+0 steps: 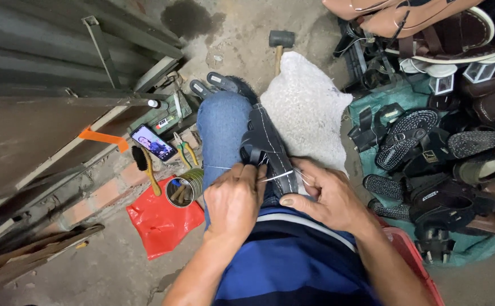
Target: The person sits on the floor and sews a black sandal using a needle and white thread. They repeatedly push the needle through the sandal's sole and pull the thread tight to secure the stitching.
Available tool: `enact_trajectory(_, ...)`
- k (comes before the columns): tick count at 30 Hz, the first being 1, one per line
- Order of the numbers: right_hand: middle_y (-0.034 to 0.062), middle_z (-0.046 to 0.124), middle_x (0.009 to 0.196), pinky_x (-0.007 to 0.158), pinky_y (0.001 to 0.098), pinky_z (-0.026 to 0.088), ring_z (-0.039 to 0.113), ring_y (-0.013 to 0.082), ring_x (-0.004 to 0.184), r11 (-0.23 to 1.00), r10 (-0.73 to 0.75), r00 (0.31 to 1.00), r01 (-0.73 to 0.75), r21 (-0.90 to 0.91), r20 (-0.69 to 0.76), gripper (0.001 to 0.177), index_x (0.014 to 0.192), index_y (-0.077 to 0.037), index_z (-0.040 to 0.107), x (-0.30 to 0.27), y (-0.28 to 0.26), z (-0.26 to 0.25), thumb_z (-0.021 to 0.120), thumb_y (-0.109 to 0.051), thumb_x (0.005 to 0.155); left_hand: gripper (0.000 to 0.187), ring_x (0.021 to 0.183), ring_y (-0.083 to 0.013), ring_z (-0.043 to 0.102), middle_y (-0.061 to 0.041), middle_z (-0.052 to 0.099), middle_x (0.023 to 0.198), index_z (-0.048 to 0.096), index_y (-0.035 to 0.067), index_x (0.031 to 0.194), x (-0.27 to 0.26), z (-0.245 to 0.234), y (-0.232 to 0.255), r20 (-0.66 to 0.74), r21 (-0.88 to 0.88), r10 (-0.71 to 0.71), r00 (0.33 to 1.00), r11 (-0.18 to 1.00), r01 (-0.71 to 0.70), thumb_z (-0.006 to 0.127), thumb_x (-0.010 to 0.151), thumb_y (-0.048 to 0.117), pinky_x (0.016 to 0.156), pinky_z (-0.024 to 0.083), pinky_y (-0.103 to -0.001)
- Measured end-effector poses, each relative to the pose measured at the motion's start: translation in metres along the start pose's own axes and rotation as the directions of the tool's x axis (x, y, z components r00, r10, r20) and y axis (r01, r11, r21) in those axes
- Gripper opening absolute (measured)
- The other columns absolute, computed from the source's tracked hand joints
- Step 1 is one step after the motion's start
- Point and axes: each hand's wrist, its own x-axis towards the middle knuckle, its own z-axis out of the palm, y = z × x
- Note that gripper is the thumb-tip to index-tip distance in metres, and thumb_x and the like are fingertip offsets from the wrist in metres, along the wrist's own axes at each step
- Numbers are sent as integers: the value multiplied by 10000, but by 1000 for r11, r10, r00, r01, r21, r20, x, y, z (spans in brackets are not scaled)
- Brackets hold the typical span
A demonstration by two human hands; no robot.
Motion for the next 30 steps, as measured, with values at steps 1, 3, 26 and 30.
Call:
enact_trajectory(1,59,506,487,499,347,477,517,202,432,1000,-9,1000,9,-2,-2,596,1249,-82,688,1,0,0,833,-412,774,247,540,-221,652,15,549,563,611,216,643,0,0,-1,0,-6,2,1000,1000,-2,779,805,297,486,527,-337)
enact_trajectory(3,55,491,482,499,342,471,508,196,429,1000,-17,1000,17,-3,-1,598,1251,-79,688,1,1,1,835,-411,775,208,560,-212,658,24,559,603,634,221,694,-3,7,-4,19,-29,-13,1000,1000,13,774,816,314,498,529,-328)
enact_trajectory(26,-62,489,603,504,274,420,427,82,515,992,74,996,-69,-101,52,666,1370,-141,598,-9,7,4,679,-525,832,293,891,-194,521,-67,570,988,540,110,743,-50,-56,-116,501,-865,271,822,167,472,672,966,248,807,425,-341)
enact_trajectory(30,-30,532,654,562,299,455,502,117,594,989,82,996,-78,-128,30,375,1110,-112,629,-15,25,1,742,-354,847,313,744,-196,538,-82,574,781,546,90,654,-107,-69,-185,466,-859,-198,863,131,494,686,892,237,714,418,-353)
